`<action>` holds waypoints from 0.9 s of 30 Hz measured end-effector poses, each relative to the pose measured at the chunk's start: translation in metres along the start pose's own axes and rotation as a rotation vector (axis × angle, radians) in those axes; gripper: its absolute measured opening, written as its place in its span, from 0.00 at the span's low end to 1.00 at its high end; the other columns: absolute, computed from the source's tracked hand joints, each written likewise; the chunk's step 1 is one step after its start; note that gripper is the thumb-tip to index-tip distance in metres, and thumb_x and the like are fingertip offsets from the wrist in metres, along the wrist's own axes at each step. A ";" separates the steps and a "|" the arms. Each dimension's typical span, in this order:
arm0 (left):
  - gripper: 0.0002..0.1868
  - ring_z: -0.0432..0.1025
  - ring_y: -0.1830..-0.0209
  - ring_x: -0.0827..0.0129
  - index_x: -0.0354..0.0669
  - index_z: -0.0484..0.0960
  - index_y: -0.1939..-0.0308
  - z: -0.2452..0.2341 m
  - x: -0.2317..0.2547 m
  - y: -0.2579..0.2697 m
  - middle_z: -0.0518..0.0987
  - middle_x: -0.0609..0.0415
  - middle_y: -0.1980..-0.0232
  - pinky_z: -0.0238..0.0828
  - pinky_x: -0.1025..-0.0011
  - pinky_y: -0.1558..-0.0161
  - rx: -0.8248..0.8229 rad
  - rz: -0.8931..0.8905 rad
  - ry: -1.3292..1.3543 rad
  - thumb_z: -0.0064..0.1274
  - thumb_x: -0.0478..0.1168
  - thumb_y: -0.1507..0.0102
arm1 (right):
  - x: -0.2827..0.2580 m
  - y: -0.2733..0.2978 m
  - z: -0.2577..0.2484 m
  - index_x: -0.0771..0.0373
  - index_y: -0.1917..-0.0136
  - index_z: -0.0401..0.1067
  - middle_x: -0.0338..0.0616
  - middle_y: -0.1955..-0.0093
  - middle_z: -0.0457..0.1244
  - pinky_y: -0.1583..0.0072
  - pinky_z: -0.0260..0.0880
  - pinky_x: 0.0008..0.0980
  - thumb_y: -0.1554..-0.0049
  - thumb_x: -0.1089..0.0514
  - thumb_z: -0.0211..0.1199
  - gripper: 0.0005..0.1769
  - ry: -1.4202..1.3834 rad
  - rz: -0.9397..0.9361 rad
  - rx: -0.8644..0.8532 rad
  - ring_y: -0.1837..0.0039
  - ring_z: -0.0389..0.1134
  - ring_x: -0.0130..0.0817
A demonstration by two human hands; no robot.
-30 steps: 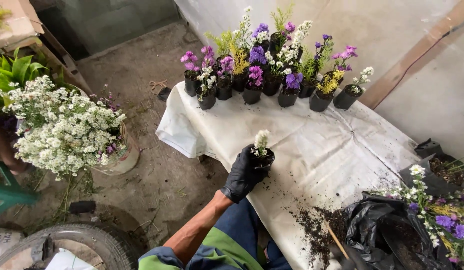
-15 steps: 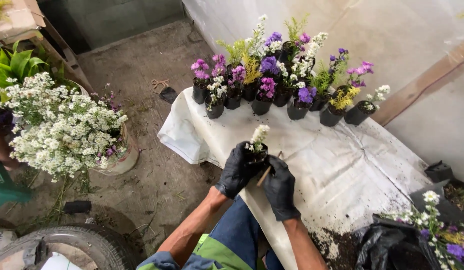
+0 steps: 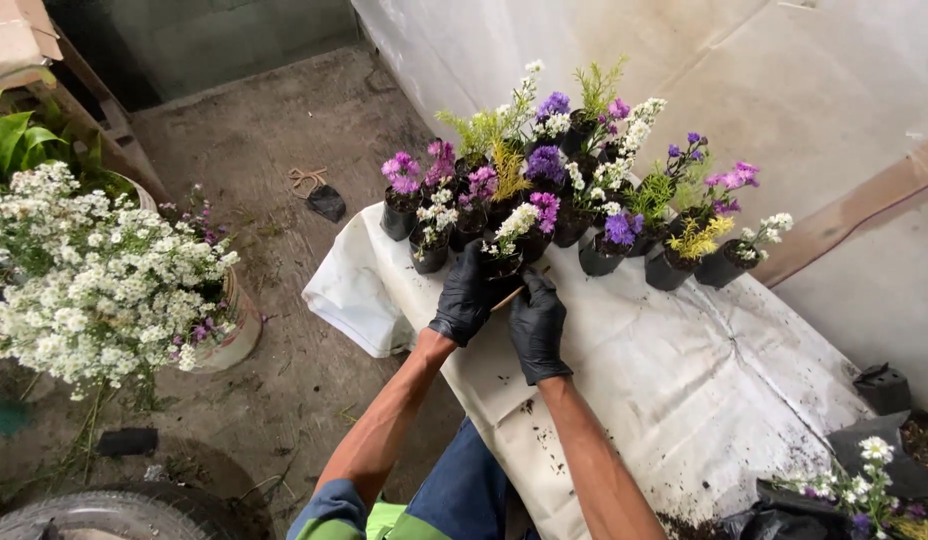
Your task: Transplanting small flowers into plastic pots using soil and a trowel
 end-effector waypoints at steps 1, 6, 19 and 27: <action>0.39 0.78 0.47 0.46 0.49 0.67 0.32 0.000 -0.006 -0.004 0.80 0.45 0.50 0.79 0.52 0.45 -0.007 -0.028 0.044 0.69 0.39 0.44 | 0.001 -0.001 0.004 0.59 0.43 0.82 0.54 0.46 0.72 0.42 0.77 0.44 0.44 0.65 0.67 0.15 0.007 0.000 -0.012 0.41 0.73 0.54; 0.40 0.77 0.44 0.44 0.51 0.65 0.29 -0.003 -0.022 -0.004 0.80 0.41 0.47 0.78 0.52 0.43 -0.007 -0.072 0.045 0.67 0.37 0.43 | 0.002 0.000 0.015 0.57 0.41 0.81 0.51 0.44 0.71 0.39 0.76 0.46 0.43 0.64 0.64 0.16 -0.006 0.054 -0.048 0.39 0.72 0.53; 0.44 0.78 0.45 0.40 0.39 0.60 0.29 0.001 -0.048 -0.016 0.77 0.33 0.39 0.83 0.49 0.46 -0.081 -0.271 0.560 0.57 0.16 0.47 | -0.051 -0.006 -0.041 0.56 0.50 0.83 0.47 0.49 0.72 0.39 0.74 0.40 0.36 0.57 0.64 0.07 -0.157 0.071 0.230 0.41 0.73 0.49; 0.43 0.76 0.45 0.33 0.32 0.64 0.31 0.019 -0.089 -0.016 0.70 0.32 0.38 0.81 0.46 0.47 0.026 -0.153 0.699 0.54 0.11 0.50 | -0.055 -0.004 -0.065 0.61 0.47 0.75 0.38 0.56 0.67 0.44 0.73 0.36 0.31 0.60 0.52 0.10 -0.354 -0.022 0.305 0.52 0.73 0.37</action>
Point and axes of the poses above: each hand's wrist, its own y-axis away from the middle knuckle, its own z-axis out of the palm, x = y × z, the point moved 3 cm from there along -y, towards the middle knuckle
